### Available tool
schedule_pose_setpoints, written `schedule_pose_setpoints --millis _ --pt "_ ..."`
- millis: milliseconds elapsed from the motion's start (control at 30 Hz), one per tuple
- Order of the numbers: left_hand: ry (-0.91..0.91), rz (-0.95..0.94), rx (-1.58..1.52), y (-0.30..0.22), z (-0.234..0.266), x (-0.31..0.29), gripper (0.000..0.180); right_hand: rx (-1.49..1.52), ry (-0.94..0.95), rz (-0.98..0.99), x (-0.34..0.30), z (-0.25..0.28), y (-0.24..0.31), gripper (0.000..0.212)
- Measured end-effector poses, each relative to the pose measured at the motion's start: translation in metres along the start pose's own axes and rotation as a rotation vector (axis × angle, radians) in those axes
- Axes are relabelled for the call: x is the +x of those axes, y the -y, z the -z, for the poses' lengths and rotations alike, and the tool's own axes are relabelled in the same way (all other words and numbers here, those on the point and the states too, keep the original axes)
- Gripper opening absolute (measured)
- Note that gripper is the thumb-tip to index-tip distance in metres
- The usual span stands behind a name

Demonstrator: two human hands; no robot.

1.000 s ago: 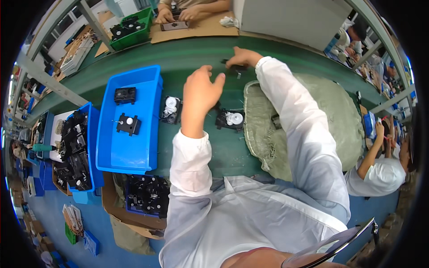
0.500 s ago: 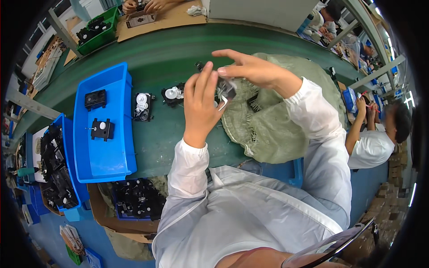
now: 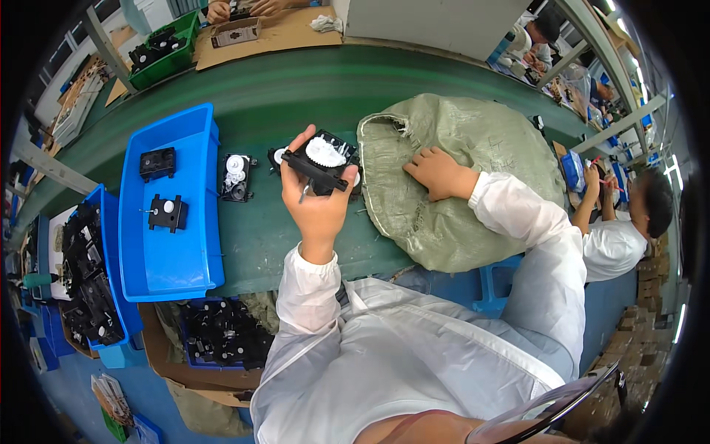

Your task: Assemble black plastic components on a factory assembly line.

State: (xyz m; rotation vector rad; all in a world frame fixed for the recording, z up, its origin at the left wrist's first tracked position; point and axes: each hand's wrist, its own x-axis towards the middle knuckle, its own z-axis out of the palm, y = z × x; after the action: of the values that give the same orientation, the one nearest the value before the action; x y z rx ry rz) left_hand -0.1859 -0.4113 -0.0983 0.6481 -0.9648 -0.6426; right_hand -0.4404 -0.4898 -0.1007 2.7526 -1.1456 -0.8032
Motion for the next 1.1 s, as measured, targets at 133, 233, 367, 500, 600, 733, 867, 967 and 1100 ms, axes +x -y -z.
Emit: schedule_pose_setpoints --millis 133,233,367,500,600,733,867,967,1100 --pt "0.016 -0.012 0.049 -0.003 0.001 -0.006 0.069 -0.121 -0.001 -0.050 -0.006 -0.001 0.003 0.077" --pt "0.027 -0.025 0.070 -0.001 0.004 -0.004 0.069 -0.148 -0.011 -0.064 -0.010 0.000 -0.002 0.077" --pt "0.027 0.018 0.021 -0.002 0.001 -0.005 0.069 -0.067 0.098 -0.121 -0.003 -0.002 -0.006 0.072" --pt "0.061 0.027 0.054 -0.003 0.003 -0.008 0.068 0.284 -0.036 -0.167 -0.019 0.019 -0.011 0.066" --pt "0.077 0.034 0.002 -0.002 0.003 -0.007 0.069 0.618 -0.341 -0.132 -0.039 0.039 -0.008 0.063" --pt "0.071 0.067 -0.128 0.002 0.006 -0.010 0.072 0.796 -0.657 -0.178 -0.077 0.083 0.015 0.066" --pt "0.140 0.080 -0.155 -0.010 0.001 -0.015 0.074 0.847 -1.073 -0.202 -0.129 0.100 0.038 0.066" --pt "0.184 0.122 -0.205 -0.014 -0.002 -0.020 0.076 0.725 -1.444 -0.107 -0.153 0.097 0.049 0.071" --pt "0.232 0.181 -0.298 -0.022 -0.011 -0.024 0.076 0.784 -1.668 -0.297 -0.155 0.081 0.073 0.083"
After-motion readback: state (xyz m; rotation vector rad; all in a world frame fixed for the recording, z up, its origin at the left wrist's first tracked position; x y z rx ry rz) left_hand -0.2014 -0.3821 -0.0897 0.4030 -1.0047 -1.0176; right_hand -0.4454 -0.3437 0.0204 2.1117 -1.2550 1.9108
